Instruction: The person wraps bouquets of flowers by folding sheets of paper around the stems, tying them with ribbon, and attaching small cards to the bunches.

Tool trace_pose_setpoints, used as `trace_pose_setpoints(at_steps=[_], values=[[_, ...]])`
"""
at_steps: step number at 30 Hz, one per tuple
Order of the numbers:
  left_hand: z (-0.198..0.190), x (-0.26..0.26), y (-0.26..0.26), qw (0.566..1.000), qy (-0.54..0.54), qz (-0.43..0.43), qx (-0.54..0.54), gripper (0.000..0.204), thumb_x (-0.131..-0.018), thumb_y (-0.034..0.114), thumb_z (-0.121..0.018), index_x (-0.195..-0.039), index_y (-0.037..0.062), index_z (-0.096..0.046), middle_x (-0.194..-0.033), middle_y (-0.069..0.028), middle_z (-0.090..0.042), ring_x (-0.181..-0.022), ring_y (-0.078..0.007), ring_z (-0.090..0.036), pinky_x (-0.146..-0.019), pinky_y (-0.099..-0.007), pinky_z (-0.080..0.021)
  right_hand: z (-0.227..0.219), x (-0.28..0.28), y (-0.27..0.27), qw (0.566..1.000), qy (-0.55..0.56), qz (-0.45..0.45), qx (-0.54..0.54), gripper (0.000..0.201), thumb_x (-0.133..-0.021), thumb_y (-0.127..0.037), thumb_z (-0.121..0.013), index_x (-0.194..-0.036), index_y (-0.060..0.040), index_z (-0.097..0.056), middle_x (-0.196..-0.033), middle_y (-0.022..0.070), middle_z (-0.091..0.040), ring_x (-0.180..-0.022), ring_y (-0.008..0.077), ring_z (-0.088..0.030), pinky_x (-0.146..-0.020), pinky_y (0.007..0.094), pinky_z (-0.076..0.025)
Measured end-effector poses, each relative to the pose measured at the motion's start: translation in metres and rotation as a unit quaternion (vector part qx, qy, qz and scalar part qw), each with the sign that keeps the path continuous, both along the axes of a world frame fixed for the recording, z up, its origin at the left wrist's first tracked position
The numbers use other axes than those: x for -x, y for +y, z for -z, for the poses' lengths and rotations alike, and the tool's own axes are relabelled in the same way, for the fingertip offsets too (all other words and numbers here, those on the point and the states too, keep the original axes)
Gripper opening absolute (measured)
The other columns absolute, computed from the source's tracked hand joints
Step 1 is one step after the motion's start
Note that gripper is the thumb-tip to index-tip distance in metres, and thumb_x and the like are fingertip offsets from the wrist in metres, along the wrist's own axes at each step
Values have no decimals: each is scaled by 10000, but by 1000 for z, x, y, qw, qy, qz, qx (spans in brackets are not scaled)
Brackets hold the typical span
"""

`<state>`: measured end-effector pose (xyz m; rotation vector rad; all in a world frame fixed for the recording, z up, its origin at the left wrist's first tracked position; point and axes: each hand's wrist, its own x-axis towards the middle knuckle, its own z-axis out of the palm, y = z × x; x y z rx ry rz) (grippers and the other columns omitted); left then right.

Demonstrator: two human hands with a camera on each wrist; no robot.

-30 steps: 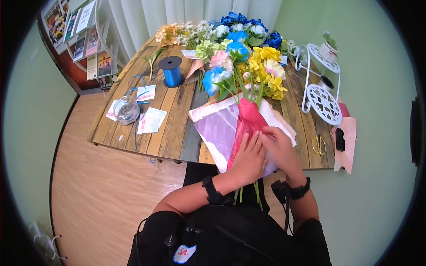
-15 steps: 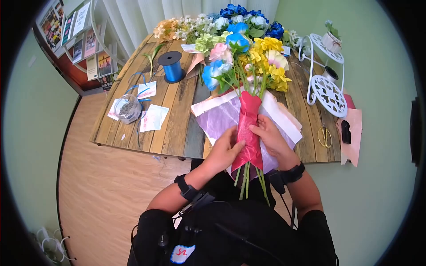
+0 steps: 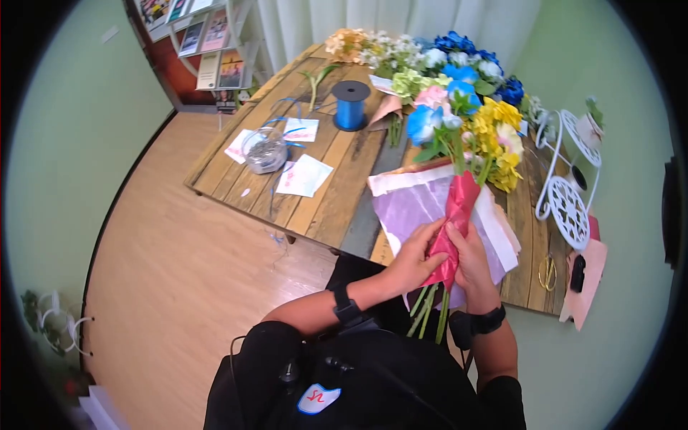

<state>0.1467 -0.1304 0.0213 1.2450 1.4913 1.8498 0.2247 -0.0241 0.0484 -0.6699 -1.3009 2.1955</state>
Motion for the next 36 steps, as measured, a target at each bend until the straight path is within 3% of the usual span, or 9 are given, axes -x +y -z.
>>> trace_pose_setpoints(at_steps=[4,7,8,13,19,22,24,31,36], values=[[1,-10,0,987,138,-75,25,632,-803,-1,-536,-1338,-65,-205,-1127,-223,-400,-1090,-352,-405,-939,-358,-328,1,8,-6,999,-13,15,-31,372,-811,-50,-635,-1121,-27,-430,-981,65,-543,-847,128,-562,-731,269,-482],[-1,-9,-7,962,234,-82,119,675,-800,35,-548,-1349,-60,-168,-1136,-236,-393,-1079,-355,-402,-911,-369,-336,13,8,0,1000,-9,16,-25,371,-803,-22,-629,-1117,-29,-431,-966,65,-549,-830,133,-570,-714,275,-487],[-2,-6,-8,964,226,-98,104,559,-794,69,-564,-1294,-29,-334,-1110,-217,-442,-1029,-353,-434,-860,-383,-363,17,8,1,1000,-9,15,-25,371,-803,-22,-629,-1117,-29,-431,-966,65,-549,-830,133,-570,-714,275,-487],[-13,77,-25,941,275,-198,8,131,-787,69,-577,-900,15,-614,-899,-144,-575,-882,-327,-521,-798,-405,-403,22,7,1,999,-27,24,-19,387,-788,22,-621,-1120,-26,-429,-933,58,-556,-777,134,-574,-683,268,-488],[-18,196,-104,804,357,-462,115,127,-745,57,-611,-864,21,-642,-866,-166,-580,-869,-338,-528,-804,-406,-411,25,8,-1,998,-26,39,-30,390,-788,30,-616,-1127,-25,-431,-946,50,-548,-799,129,-559,-699,267,-474],[-20,237,-133,776,339,-509,155,111,-736,76,-631,-834,35,-662,-845,-153,-584,-869,-331,-528,-797,-404,-414,26,8,-1,998,-35,40,-29,394,-790,29,-615,-1134,-25,-431,-955,49,-545,-819,130,-554,-719,269,-468],[-25,253,-143,717,379,-543,216,83,-725,90,-640,-787,54,-682,-832,-138,-595,-868,-322,-531,-786,-398,-419,29,9,0,998,-24,49,-30,398,-789,34,-610,-1139,-21,-428,-946,68,-557,-779,143,-571,-670,275,-489],[-37,280,-140,691,389,-519,318,101,-683,162,-678,-753,95,-704,-832,-116,-632,-908,-295,-538,-800,-399,-407,29,9,0,998,-23,55,-36,409,-794,31,-604,-1158,-19,-422,-967,85,-572,-792,147,-583,-664,277,-503],[-46,296,-127,663,363,-407,512,113,-631,182,-683,-725,124,-702,-764,-88,-642,-829,-272,-580,-794,-428,-394,32,9,1,998,-17,54,-37,415,-791,30,-608,-1159,-19,-422,-965,80,-571,-798,143,-580,-667,273,-500]])
